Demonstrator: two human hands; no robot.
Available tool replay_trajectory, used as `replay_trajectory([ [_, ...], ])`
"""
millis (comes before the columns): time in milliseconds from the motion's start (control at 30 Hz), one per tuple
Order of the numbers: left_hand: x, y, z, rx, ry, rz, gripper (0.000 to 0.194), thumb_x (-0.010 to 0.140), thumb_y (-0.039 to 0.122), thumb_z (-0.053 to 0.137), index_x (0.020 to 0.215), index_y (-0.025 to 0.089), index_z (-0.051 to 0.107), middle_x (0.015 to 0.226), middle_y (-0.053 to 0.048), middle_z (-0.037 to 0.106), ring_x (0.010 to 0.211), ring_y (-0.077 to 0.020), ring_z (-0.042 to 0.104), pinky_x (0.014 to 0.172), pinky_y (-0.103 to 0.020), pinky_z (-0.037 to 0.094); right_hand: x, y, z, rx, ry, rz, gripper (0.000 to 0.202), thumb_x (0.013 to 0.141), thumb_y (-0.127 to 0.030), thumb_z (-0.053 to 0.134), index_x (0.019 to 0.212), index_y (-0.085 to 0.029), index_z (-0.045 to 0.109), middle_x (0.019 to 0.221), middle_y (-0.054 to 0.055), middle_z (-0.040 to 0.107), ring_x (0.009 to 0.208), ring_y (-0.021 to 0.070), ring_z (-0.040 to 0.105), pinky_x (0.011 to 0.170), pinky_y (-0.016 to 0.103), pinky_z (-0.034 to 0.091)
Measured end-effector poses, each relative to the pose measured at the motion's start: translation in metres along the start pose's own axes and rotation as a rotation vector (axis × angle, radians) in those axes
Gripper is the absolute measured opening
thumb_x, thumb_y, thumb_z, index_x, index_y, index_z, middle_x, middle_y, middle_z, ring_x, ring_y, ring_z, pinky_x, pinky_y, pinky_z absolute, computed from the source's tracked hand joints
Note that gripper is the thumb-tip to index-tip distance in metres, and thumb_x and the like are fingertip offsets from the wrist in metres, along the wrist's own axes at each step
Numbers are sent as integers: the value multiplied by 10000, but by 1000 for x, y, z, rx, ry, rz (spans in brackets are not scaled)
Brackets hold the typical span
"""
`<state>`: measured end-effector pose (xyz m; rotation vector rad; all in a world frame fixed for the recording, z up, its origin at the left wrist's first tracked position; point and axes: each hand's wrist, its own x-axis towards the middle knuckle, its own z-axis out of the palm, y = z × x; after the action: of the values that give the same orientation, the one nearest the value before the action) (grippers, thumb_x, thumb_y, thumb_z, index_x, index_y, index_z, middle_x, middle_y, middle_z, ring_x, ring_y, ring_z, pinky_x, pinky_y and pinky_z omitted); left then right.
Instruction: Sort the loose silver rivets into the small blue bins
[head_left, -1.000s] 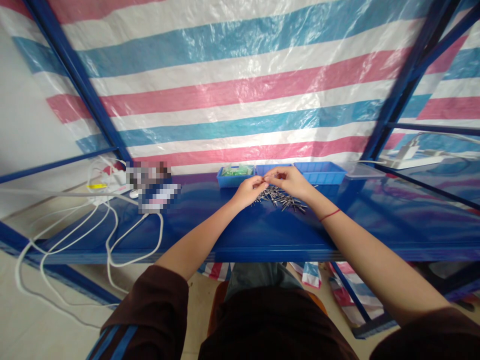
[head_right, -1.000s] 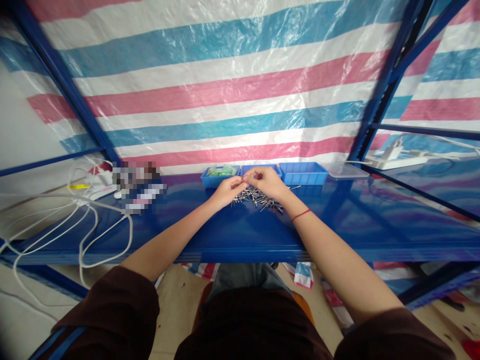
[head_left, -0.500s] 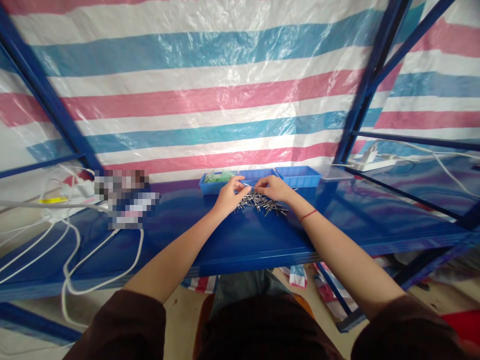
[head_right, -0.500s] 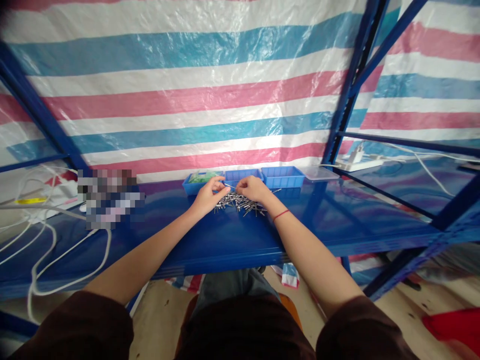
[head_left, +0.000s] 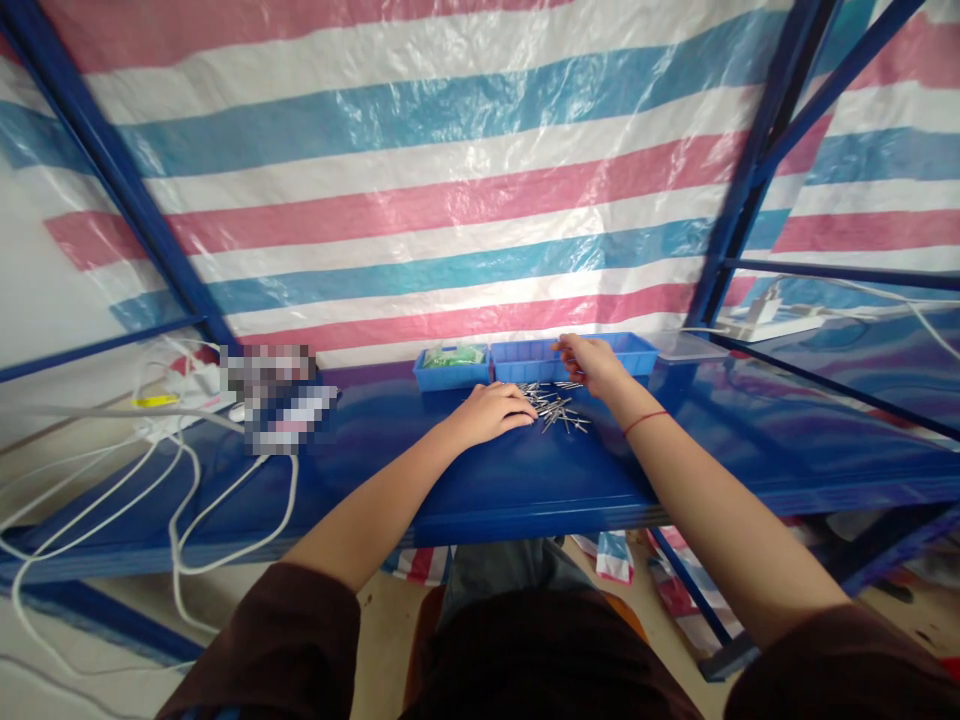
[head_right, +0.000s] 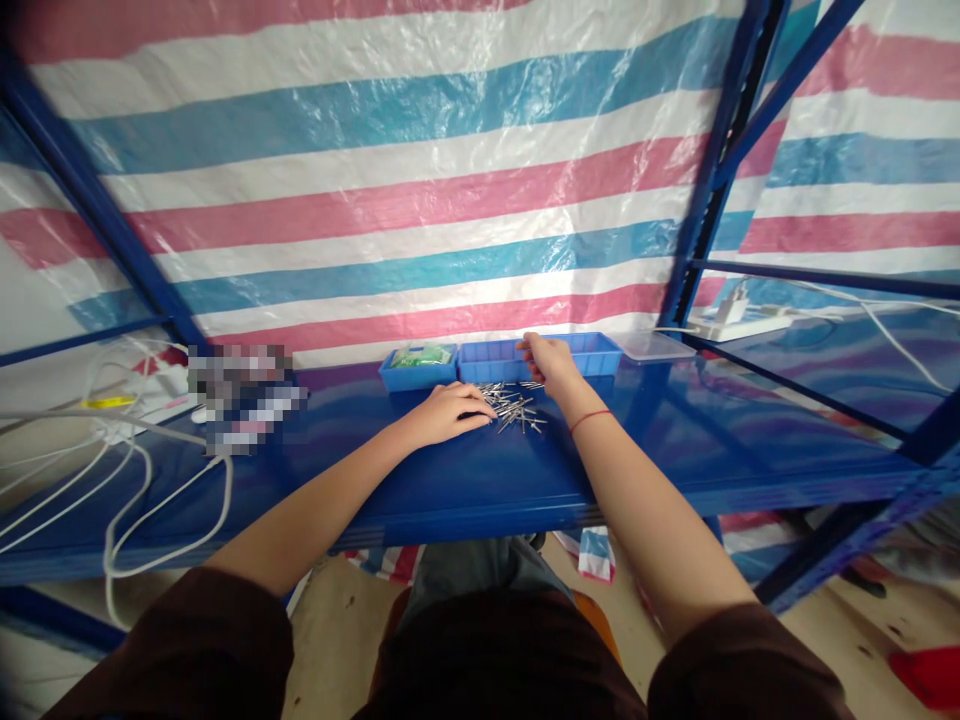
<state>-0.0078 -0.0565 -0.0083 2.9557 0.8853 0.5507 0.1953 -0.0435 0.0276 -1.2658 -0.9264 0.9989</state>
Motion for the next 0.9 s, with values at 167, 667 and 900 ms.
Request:
replay_trajectory([
  [167,3,0,2,75,19,67,224,891,369,473,935,271,670,1014,-5,616,984,-153,552,838,-283,369,-10,0,12,-209,-126,-124,164,776,-253,522,698,-136,606,571,0,479,424,60,335,371,209,223],
  [667,5,1,-9,-198,534,-102,165,925,233,362,984,192,511,919,-32,620,885,-132,603,837,-253,451,-22,8,19,-530,-777,-324,229,758,-348,581,858,-149,634,681,21,588,605,105,529,487,199,383],
  [900,6,-1,-5,-409,586,-208,177,931,295,349,1023,188,456,882,-43,620,736,-119,626,761,-272,484,-20,9,20,-376,-692,-355,202,756,-364,616,768,-164,642,563,-14,548,503,76,465,450,190,332],
])
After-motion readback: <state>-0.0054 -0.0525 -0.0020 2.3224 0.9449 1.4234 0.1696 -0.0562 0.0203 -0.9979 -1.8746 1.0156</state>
